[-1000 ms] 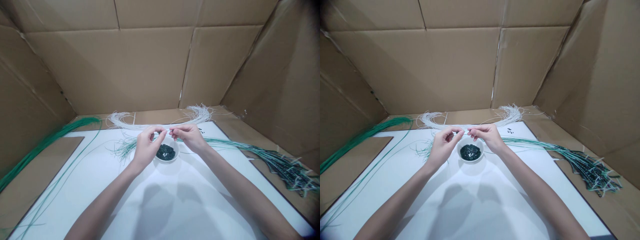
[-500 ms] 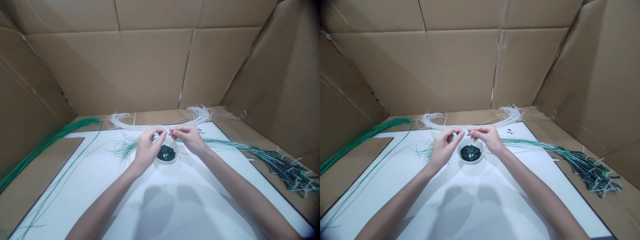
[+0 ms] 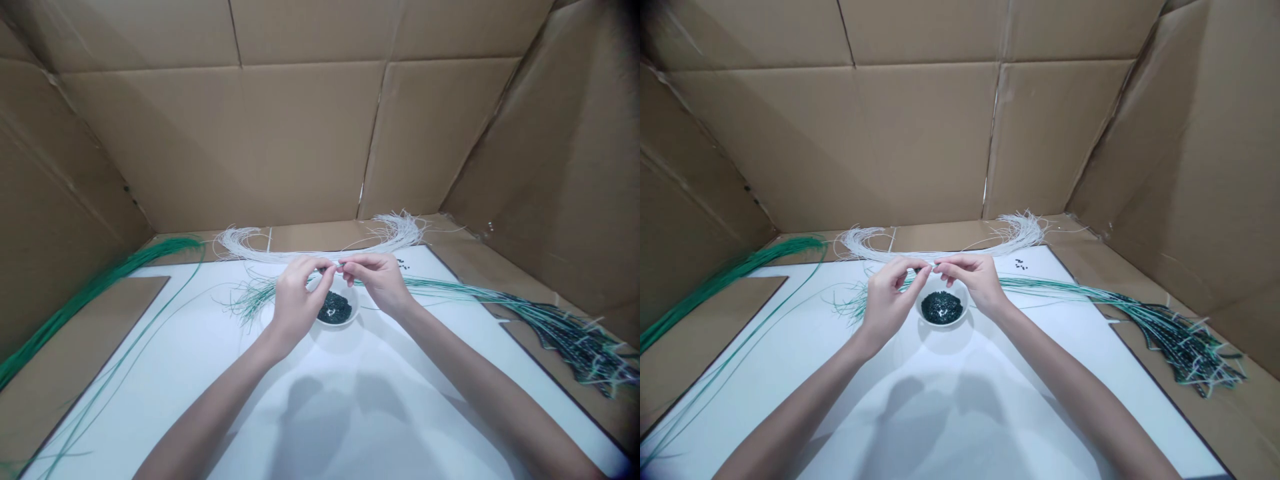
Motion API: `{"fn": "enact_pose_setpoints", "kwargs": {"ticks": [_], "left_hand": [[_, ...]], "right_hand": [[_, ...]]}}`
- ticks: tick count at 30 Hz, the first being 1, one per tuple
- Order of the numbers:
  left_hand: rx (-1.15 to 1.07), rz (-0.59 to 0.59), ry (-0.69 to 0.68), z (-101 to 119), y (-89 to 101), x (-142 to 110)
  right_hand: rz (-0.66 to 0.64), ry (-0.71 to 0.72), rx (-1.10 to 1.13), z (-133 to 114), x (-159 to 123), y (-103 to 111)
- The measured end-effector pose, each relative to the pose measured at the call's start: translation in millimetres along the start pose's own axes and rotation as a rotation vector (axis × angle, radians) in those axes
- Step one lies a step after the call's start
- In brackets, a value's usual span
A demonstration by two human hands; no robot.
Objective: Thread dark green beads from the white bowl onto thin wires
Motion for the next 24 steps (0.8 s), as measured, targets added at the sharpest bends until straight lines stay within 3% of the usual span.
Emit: {"fn": "enact_pose_setpoints", "kwargs": {"ticks": [7,11,17,24], "left_hand": [[0.022,-0.021,-0.025,0.1,-2.1,-1.8],[0.006,-0.058,0.076,-8.3,-5.7,-0.8],[-0.189,-0.067,0.343,-27.1,-8.2,-1.9],[-0.363,-0.057,0.405,-32.7,-13.9,-3.9]], "right_hand": [[0.036,0.149,-0.214,-15.6,-4.6,-0.6],[0.051,0.203,-0.289,-17.4,-5.4,0.7],[0.129,0.156,-0.271,-20.7,-0.1,8.7],[0.108,0.086,-0.238,-18.1,1.7,8.9]]}}
Point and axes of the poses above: each hand's wrist, its own x-axis towards the middle knuckle, its own y-axis out of the back of the hand, z = x × y, the point moved 7 cm from there along x, towards the middle knuckle, and after that the axes turned 13 degrees about z, right-handed, at the moved point
